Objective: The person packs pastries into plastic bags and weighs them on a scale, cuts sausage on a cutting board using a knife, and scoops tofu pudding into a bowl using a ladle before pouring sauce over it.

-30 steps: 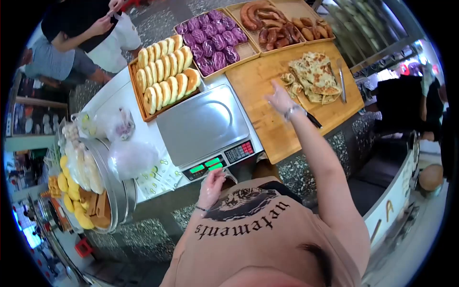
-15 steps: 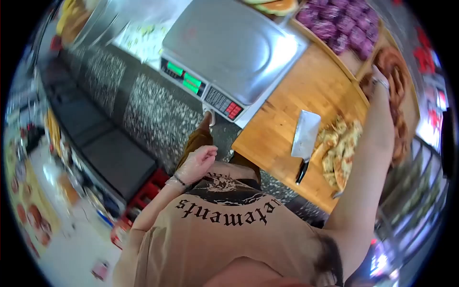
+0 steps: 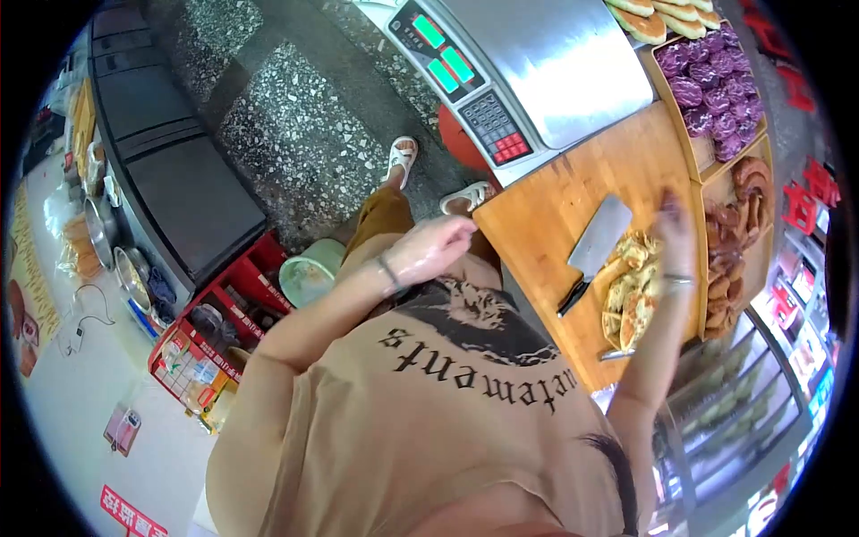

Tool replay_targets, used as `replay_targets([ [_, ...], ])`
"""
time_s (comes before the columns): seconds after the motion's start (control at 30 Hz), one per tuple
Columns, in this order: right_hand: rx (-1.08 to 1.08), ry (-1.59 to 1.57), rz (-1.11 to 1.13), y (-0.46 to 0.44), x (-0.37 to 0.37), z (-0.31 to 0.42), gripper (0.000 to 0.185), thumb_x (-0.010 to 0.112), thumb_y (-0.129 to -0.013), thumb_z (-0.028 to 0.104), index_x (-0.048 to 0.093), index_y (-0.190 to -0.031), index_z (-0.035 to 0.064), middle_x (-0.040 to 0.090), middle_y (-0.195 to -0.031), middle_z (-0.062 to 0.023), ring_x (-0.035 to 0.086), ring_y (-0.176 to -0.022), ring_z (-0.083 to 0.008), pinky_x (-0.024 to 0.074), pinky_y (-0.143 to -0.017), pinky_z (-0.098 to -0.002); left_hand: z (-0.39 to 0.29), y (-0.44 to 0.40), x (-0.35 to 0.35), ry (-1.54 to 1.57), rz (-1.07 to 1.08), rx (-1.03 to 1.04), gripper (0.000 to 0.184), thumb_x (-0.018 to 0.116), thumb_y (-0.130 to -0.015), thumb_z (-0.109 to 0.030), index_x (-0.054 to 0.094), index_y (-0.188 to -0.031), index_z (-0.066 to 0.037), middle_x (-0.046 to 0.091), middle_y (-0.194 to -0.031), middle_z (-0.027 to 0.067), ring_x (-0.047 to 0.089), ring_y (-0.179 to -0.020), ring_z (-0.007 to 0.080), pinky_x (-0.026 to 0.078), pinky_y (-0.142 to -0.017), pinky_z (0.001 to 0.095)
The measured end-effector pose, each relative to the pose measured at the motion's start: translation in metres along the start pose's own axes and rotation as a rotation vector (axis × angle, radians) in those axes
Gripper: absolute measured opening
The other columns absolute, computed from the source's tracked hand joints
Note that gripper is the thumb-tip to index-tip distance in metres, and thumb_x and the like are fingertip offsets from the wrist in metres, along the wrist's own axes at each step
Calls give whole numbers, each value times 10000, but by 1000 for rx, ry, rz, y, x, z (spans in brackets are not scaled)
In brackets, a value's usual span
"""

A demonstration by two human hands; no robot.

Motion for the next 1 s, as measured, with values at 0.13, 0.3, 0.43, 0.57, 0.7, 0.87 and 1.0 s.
replay_targets([
  [0.13, -125, 641, 219, 119, 157, 26, 437, 648, -764, 78, 525, -1182, 39, 666, -1001, -186, 658, -936, -297, 515, -817, -381, -44, -36, 17, -328, 57, 306, 419, 608, -820, -132, 518, -1210, -10, 567, -1134, 190, 579, -1046, 343, 479, -901, 417],
  [0.3, -134, 692, 184, 128, 201, 0, 484, 662, -719, 74, 497, -1171, 28, 648, -991, -224, 624, -948, -394, 501, -830, -447, -44, -86, 69, -594, 130, 586, 531, 600, -772, -99, 471, -1277, 1, 495, -1283, 177, 523, -1151, 335, 436, -973, 405],
  [0.43, -233, 797, 113, 112, 189, -10, 488, 690, -704, 81, 507, -1154, 37, 632, -1025, -220, 591, -962, -419, 481, -854, -471, -30, -95, 93, -647, 258, 466, 515, 573, -800, -98, 454, -1291, 1, 492, -1290, 195, 545, -1127, 345, 449, -956, 410],
  [0.57, -281, 852, -62, 108, 174, -20, 553, 731, -717, 177, 510, -1212, 64, 551, -1221, -207, 502, -1142, -382, 433, -953, -452, -20, -116, 112, -718, 171, 466, 363, 536, -811, -56, 508, -1171, -19, 559, -1129, 215, 604, -995, 368, 496, -857, 432],
  [0.7, -3, 736, -528, 167, 117, -56, 646, 766, -708, 313, 499, -1230, 40, 530, -1242, -230, 519, -1126, -388, 443, -948, -442, -15, -131, 117, -785, 218, 413, 332, 691, -758, -145, 574, -1059, -69, 550, -1074, 183, 609, -953, 368, 499, -832, 451],
  [0.87, 447, 383, -395, 203, 93, -157, 592, 792, -696, 361, 560, -1087, -18, 599, -1077, -244, 580, -1021, -388, 479, -870, -439, -13, -126, 124, -740, 97, 352, 504, 713, -765, -217, 520, -1219, -111, 500, -1170, 177, 599, -955, 386, 488, -845, 459],
  [1.0, 159, 530, -514, 166, 86, -147, 544, 798, -689, 347, 590, -1043, -11, 643, -966, -234, 615, -936, -390, 492, -826, -444, -22, -125, 137, -790, 119, 290, 520, 719, -755, -222, 522, -1224, -110, 497, -1173, 181, 593, -960, 390, 484, -849, 461],
])
Point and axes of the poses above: each hand's wrist, its own y-axis away from the middle knuckle, its own x-axis out of the palm, z = x × y, the point moved 6 cm from there along -y, towards the middle knuckle
